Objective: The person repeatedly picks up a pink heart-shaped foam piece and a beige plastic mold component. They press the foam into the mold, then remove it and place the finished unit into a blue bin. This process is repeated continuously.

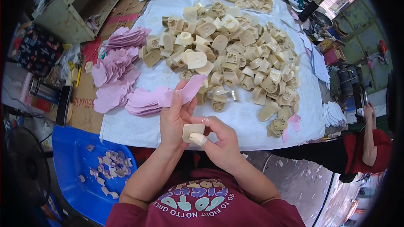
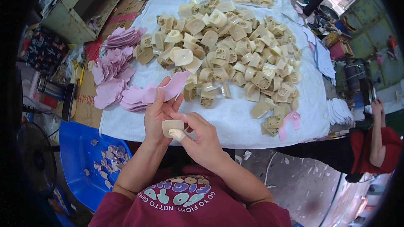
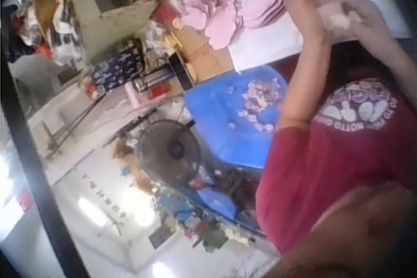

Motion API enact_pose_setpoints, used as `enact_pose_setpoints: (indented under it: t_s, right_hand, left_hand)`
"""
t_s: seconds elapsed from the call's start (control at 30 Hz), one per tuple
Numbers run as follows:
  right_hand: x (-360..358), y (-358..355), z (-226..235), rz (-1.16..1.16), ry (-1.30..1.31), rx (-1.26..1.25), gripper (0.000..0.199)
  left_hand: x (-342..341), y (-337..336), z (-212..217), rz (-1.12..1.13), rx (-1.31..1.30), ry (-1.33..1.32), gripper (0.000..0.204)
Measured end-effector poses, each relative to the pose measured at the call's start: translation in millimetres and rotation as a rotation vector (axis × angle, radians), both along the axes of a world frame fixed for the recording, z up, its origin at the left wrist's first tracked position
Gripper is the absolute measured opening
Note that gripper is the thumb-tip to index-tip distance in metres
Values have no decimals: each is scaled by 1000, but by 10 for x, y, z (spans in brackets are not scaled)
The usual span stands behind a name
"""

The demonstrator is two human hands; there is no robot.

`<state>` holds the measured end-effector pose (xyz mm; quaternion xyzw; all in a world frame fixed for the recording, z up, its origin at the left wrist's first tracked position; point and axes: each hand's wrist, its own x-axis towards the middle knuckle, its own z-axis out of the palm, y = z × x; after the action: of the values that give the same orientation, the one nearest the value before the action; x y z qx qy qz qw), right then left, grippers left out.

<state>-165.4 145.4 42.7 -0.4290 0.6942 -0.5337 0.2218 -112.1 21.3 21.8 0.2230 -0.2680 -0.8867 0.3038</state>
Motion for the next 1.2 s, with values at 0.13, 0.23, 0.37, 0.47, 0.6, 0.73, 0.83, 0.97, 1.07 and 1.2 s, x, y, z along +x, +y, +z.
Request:
enact_pose_setpoints:
  t_s: [0.13,0.23,0.37,0.47,0.6,0.73,0.83,0.97,1.07,1.2]
  right_hand:
    - [109,69,4,18,-50,-24,37]
    - [50,116,18,106,-273,2,38]
    - [-23,10,127,-68,-383,-261,35]
    - [-107,8,162,-49,286,-288,33]
    - [-92,6,160,-25,414,-356,33]
    - [-84,19,180,-46,417,-381,33]
    - [-72,8,203,-54,423,-384,33]
    - [-77,13,211,-60,433,-383,34]
    - [-102,3,188,-75,455,-376,35]
    - [-172,18,256,-95,650,-249,35]
  left_hand:
    - [112,49,89,-10,13,-68,48]
    - [195,32,85,-34,66,-73,39]
    - [344,87,17,-98,64,0,37]
    - [421,165,173,-134,82,79,39]
    - [468,199,216,-172,-10,109,41]
    - [506,218,219,-185,-1,200,40]
    - [507,203,245,-190,-50,165,41]
    - [521,210,263,-205,-40,160,41]
    - [512,228,292,-204,-38,171,40]
    - [485,153,271,-143,-229,10,31]
